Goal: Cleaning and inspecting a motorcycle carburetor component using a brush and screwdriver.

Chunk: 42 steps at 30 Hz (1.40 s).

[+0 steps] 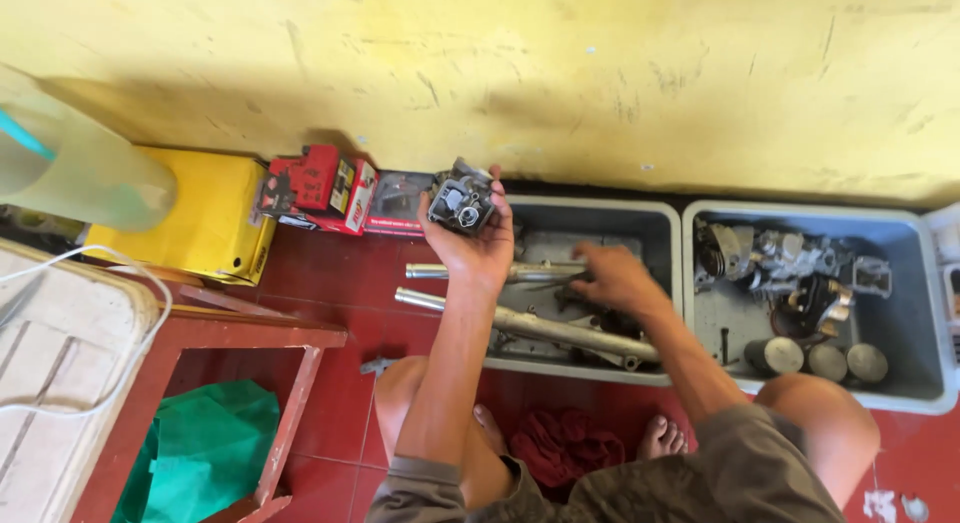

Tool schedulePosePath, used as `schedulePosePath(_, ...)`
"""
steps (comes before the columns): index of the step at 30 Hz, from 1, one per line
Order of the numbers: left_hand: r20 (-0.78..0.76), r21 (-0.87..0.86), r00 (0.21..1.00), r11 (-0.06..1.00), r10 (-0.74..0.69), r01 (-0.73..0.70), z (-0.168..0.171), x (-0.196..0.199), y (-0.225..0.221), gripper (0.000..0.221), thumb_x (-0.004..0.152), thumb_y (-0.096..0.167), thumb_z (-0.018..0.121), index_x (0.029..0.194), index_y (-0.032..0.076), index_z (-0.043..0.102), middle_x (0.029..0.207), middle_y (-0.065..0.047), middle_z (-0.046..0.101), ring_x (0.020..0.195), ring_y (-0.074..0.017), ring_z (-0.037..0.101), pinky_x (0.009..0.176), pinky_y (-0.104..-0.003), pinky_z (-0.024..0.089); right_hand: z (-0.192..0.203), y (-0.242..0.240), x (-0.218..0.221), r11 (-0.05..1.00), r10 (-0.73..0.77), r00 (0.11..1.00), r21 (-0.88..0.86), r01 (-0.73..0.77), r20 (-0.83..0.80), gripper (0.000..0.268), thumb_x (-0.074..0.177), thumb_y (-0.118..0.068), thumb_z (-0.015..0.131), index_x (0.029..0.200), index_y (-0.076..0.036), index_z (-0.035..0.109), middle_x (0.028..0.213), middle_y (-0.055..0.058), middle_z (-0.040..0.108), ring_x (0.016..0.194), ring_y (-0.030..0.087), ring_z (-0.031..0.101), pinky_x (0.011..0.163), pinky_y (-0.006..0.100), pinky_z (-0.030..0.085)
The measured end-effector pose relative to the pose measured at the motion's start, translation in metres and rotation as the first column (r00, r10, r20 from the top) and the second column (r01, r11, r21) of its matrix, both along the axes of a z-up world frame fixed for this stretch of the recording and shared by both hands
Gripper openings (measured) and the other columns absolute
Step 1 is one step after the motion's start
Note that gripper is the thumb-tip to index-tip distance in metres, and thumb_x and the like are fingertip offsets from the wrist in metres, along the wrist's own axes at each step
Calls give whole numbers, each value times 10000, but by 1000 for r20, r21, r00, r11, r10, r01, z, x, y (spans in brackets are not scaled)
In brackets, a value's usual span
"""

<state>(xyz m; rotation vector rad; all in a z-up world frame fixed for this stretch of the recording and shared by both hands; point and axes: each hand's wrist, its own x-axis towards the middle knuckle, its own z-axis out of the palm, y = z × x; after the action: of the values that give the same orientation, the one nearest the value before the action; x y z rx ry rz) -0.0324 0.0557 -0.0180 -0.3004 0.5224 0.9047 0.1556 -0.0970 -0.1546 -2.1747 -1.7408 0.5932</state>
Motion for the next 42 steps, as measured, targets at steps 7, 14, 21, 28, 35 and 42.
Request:
schedulePosePath(7, 27, 51, 1000, 999, -2, 0, 20, 5, -2, 716, 775, 555, 788, 1270, 52, 668, 1306, -285, 668, 1074, -385, 730, 888, -374, 650, 164, -33, 20, 824, -196, 957, 493, 279, -214, 310, 853, -228, 886, 1119, -125, 764, 937, 142, 736, 846, 337, 734, 801, 450, 579)
schedulePosePath(14, 130, 82, 991, 997, -18, 7, 13, 20, -12, 573, 811, 394, 772, 1259, 47, 687, 1286, -254, 667, 1179, -442, 664, 900, -387, 635, 255, -67, -32, 346, 244, 876, 881, 322, -416, 178, 1111, 36, 489, 1279, 11, 432, 1087, 282, 629, 952, 411, 756, 830, 464, 714)
schedulePosePath(21, 127, 95, 990, 995, -54, 42, 12, 30, -9, 566, 815, 395, 791, 1265, 70, 676, 1343, -327, 616, 1126, -440, 697, 915, -380, 638, 238, -80, -52, 333, 220, 934, 922, 198, -280, 221, 887, 60, 700, 1089, 48, 610, 936, 162, 624, 784, 341, 715, 716, 431, 663)
schedulePosePath(28, 155, 126, 985, 990, -79, 59, 8, 27, -7, 643, 822, 430, 778, 1343, 78, 641, 1373, -332, 597, 1113, -413, 704, 931, -374, 629, 265, -86, -72, 395, 200, 936, 898, 193, -290, 217, 900, -8, 728, 1099, 14, 646, 929, 145, 629, 871, 323, 729, 729, 390, 641)
schedulePosePath(35, 163, 110, 984, 993, -66, 48, 6, 24, 0, 648, 816, 422, 780, 1346, 76, 641, 1374, -362, 583, 1103, -433, 705, 926, -386, 631, 258, -89, -67, 397, 172, 959, 907, 141, -224, 230, 897, -38, 740, 1106, 10, 657, 968, 149, 646, 928, 332, 725, 788, 420, 631)
schedulePosePath(42, 91, 135, 994, 990, -53, 40, 6, 25, -2, 663, 807, 448, 780, 1349, 91, 643, 1390, -358, 577, 1139, -435, 693, 966, -396, 606, 262, -86, -72, 415, 278, 942, 908, 60, -190, 281, 896, 69, 681, 1165, 1, 639, 991, 176, 613, 943, 360, 689, 832, 505, 611)
